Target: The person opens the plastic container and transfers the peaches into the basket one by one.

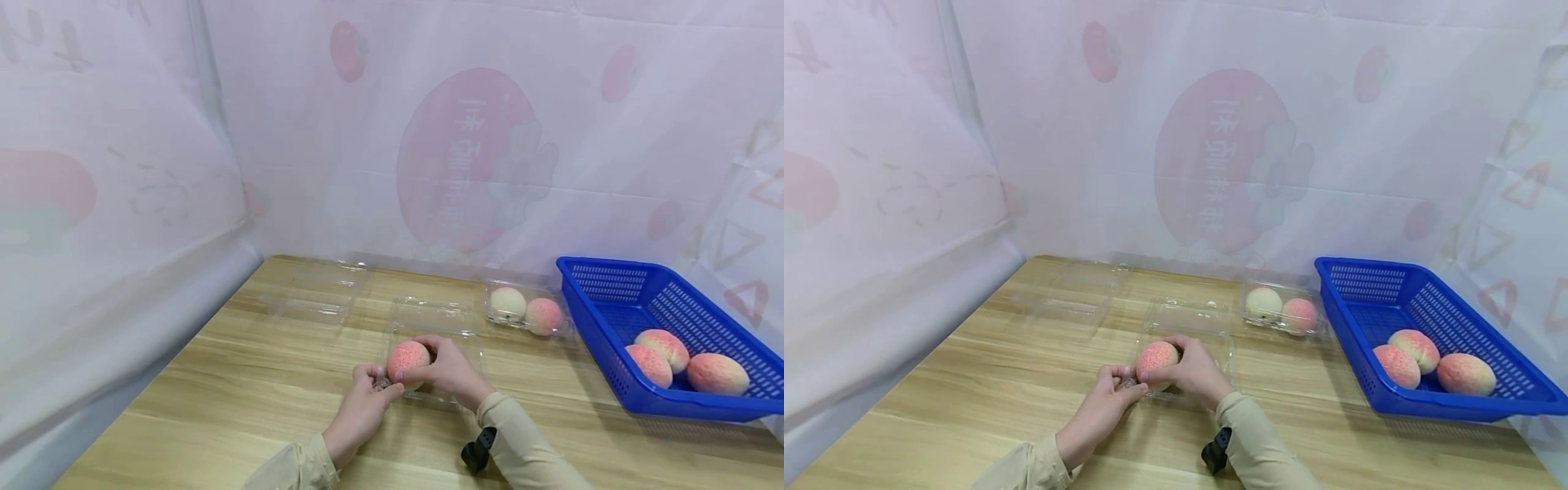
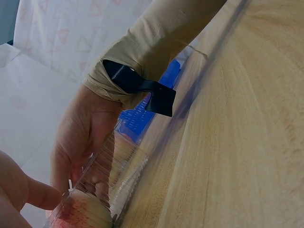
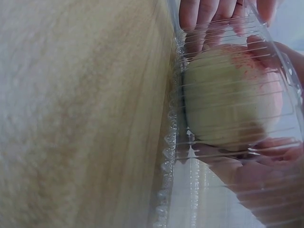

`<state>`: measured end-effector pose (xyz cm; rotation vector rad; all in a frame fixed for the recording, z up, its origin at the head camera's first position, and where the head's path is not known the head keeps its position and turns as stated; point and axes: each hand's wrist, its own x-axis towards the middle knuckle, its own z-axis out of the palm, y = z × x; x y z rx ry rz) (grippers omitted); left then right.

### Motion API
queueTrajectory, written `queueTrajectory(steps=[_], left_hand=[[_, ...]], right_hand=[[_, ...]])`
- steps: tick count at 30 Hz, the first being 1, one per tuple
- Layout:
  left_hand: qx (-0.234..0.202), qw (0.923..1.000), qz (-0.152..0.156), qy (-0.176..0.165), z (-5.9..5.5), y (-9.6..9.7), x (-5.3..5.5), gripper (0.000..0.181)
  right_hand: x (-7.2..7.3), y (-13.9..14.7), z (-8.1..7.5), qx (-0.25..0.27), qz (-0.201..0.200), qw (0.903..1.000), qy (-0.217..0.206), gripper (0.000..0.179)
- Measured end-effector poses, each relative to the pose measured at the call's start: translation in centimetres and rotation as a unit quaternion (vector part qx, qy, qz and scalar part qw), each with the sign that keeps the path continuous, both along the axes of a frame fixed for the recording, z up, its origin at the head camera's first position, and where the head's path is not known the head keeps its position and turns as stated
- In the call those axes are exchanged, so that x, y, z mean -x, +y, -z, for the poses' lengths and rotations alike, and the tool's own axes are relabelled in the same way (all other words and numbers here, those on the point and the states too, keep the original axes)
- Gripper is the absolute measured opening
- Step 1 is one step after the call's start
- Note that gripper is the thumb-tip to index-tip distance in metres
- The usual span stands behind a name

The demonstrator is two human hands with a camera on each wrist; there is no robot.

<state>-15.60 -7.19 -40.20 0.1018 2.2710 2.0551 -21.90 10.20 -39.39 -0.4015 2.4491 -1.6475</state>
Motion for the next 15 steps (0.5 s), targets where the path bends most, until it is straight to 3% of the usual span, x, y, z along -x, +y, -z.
queueTrajectory(steps=[15], left_hand=[[0.001,1.0000,-0.001,0.001,0.12,0.03,0.12,0.039]], right_hand=[[-0.10,0.00,-0.05,0.004,0.002,1.0000,0.002,0.066]])
